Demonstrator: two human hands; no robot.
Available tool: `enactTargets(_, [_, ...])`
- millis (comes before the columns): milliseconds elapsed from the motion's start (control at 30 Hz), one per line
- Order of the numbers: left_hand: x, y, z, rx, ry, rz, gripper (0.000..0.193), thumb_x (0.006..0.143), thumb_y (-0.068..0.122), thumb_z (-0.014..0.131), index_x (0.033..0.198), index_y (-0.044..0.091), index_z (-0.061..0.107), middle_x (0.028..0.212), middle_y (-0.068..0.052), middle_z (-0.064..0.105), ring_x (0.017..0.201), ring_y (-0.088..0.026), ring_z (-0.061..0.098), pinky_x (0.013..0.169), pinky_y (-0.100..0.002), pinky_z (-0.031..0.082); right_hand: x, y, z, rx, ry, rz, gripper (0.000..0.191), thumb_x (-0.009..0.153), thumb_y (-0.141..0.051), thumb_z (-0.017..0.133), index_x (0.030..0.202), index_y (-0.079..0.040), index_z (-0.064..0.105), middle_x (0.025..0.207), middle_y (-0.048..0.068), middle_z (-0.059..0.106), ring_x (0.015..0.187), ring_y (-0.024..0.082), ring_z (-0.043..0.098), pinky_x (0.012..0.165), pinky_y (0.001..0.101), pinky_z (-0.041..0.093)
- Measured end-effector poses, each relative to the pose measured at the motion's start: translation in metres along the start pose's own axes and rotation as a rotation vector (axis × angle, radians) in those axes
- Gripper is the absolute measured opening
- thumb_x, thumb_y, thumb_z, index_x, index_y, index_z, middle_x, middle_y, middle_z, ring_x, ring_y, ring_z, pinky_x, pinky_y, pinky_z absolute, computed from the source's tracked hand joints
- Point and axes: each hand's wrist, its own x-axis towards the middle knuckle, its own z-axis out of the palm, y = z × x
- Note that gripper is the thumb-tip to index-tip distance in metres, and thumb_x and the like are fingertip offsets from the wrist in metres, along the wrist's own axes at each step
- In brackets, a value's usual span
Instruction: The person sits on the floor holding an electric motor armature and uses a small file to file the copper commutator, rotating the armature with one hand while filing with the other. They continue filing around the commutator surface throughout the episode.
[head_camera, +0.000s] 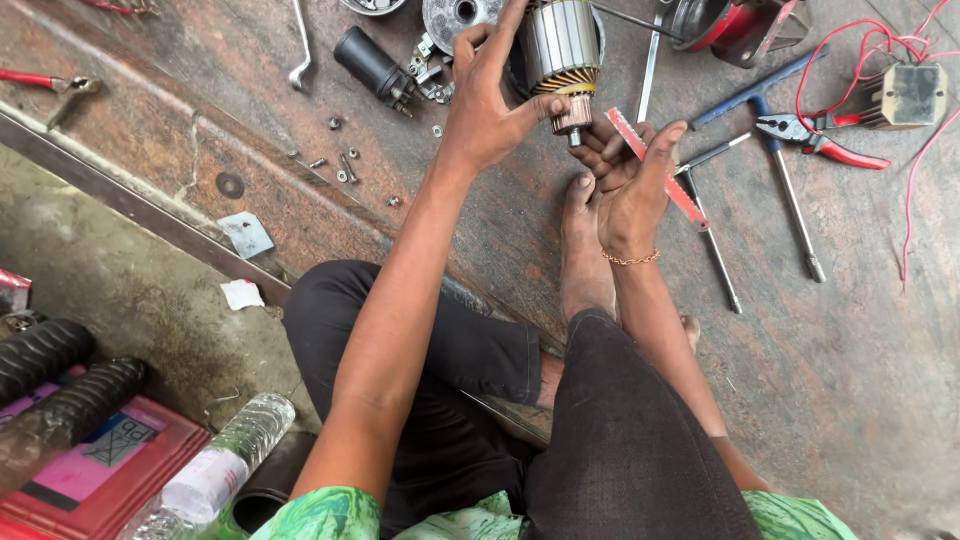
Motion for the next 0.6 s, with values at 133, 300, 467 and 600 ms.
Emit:
enactTargets(133, [0.003, 0.0, 0.0, 0.016, 0.0, 0.039, 0.117, 0.079, 0.086, 0.071, 0.168, 0.022, 0.031, 0.161, 0.0, 0.049, 0.134, -0.026, 0.041, 0.124, -0.041, 0.04, 0.001, 0.001, -0.001, 0.067, -0.006, -0.007, 0.057, 0.107, -0.057, 0.044, 0.097, 0.0, 0.048, 0.109, 0.025, 0.068, 0.101, 0.032, 0.073, 0.095, 0.0458, 0.061])
enactTargets(300, [0.003, 0.001, 0.002, 0.028, -0.003, 0.062, 0.112, 0.081, 0.087, 0.069, 0.164, 0.024, 0.028, 0.167, 0.0, 0.041, 0.138, -0.026, 0.041, 0.126, -0.041, 0.037, -0.002, -0.007, 0.004, -0.523, -0.032, -0.128, 0.061, 0.113, -0.054, 0.043, 0.11, 0.004, 0.063, 0.093, 0.009, 0.064, 0.091, 0.02, 0.068, 0.086, 0.0346, 0.059])
enactTargets(467, [0.002, 0.0, 0.001, -0.014, -0.021, 0.069, 0.11, 0.083, 0.086, 0.068, 0.165, 0.026, 0.026, 0.169, -0.001, 0.037, 0.145, -0.028, 0.039, 0.128, -0.043, 0.034, -0.008, -0.021, 0.009, -0.877, 0.004, -0.322, 0.064, 0.115, -0.052, 0.037, 0.098, 0.002, 0.066, 0.079, 0.004, 0.062, 0.072, 0.014, 0.063, 0.068, 0.0289, 0.05])
enactTargets(600, [0.003, -0.001, 0.001, -0.026, -0.053, 0.011, 0.118, 0.078, 0.09, 0.067, 0.169, 0.027, 0.026, 0.17, 0.0, 0.04, 0.146, -0.03, 0.038, 0.129, -0.046, 0.038, -0.008, -0.024, 0.014, -0.938, 0.003, -0.283, 0.064, 0.116, -0.048, 0.039, 0.081, -0.001, 0.065, 0.07, 0.003, 0.061, 0.065, 0.013, 0.058, 0.061, 0.0306, 0.046])
